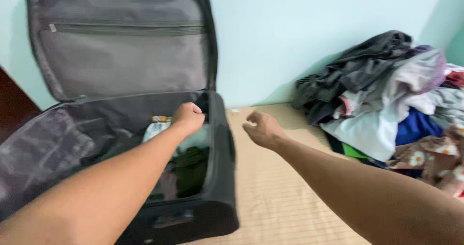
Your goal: The person folds clothing items by hand, including patterned shorts, green shorts, and a light-colored shirt, and places them into an open suitcase.
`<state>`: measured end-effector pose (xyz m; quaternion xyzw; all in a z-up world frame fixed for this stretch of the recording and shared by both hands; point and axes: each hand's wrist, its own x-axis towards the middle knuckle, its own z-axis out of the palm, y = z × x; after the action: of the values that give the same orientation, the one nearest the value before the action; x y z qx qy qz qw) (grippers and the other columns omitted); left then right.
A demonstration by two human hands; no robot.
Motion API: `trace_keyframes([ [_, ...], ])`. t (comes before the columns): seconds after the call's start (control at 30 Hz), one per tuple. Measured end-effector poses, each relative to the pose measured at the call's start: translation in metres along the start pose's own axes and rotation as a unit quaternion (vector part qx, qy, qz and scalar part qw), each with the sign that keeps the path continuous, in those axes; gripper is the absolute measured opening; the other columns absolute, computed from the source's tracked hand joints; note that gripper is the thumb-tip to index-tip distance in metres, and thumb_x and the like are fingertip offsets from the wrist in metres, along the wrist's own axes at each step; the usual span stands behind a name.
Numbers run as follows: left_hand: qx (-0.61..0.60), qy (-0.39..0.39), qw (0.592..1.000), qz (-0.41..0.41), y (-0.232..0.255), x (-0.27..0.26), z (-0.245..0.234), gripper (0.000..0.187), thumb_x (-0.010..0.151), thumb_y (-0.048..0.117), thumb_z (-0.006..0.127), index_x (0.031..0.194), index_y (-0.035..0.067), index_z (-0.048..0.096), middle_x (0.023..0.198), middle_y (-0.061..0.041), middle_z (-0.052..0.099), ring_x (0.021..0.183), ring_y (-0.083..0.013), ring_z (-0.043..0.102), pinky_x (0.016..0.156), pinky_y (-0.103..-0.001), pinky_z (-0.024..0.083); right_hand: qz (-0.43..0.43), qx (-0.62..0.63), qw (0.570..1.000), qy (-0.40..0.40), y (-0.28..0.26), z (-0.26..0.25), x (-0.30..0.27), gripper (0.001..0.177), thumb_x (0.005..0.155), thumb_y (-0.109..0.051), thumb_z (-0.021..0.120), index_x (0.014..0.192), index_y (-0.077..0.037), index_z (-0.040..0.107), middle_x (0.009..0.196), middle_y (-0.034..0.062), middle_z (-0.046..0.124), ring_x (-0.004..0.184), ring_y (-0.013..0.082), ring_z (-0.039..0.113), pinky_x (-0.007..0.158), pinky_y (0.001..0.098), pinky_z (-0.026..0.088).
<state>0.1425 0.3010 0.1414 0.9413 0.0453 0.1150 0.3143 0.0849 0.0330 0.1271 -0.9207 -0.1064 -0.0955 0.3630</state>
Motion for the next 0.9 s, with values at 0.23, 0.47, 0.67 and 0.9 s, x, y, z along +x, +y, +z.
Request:
trace_keyframes([
  [0.23,-0.010,0.005,0.999,0.050,0.108,-0.006,0.101,0.017,0.082,0.017,0.066,0.092,0.012,0.078,0.099,-0.013,0.077,0.097,-0.0313,0.073,0.086,-0.042,0.057,0.132,0.020,0.990,-0.039,0.141,-0.090,-0.025,0.032,0.086,-0.030,0.067,0.106,-0.007,0.078,0.103,0.0133,0.080,0.098,0.0251,0.076,0.086,0.0382,0.059],
  [0.47,-0.054,-0.061,0.996,0.027,0.226,-0.053,0.206,0.015,0.081,0.020,0.069,0.093,0.014,0.077,0.098,-0.011,0.077,0.095,-0.0287,0.072,0.085,-0.040,0.056,0.140,-0.008,0.990,-0.010,0.250,-0.153,-0.034,0.030,0.084,-0.030,0.069,0.105,-0.012,0.081,0.103,0.0106,0.080,0.096,0.0241,0.074,0.085,0.0380,0.057],
  [0.67,-0.079,-0.133,0.988,0.009,0.295,-0.064,0.266,0.017,0.080,0.017,0.068,0.094,0.011,0.075,0.095,-0.010,0.078,0.092,-0.0260,0.074,0.083,-0.041,0.058,0.151,0.002,0.987,0.053,0.315,-0.226,-0.037,0.031,0.084,-0.032,0.070,0.104,-0.011,0.079,0.097,0.0159,0.079,0.091,0.0276,0.076,0.083,0.0402,0.058],
  [0.9,-0.043,-0.096,0.989,0.100,0.349,-0.031,0.332,0.014,0.075,0.019,0.075,0.086,0.012,0.078,0.095,-0.012,0.078,0.092,-0.0277,0.073,0.088,-0.039,0.057,0.089,-0.032,0.973,0.210,0.366,-0.305,-0.025,0.025,0.086,-0.027,0.067,0.098,-0.010,0.081,0.091,0.0181,0.077,0.089,0.0313,0.074,0.085,0.0416,0.057],
])
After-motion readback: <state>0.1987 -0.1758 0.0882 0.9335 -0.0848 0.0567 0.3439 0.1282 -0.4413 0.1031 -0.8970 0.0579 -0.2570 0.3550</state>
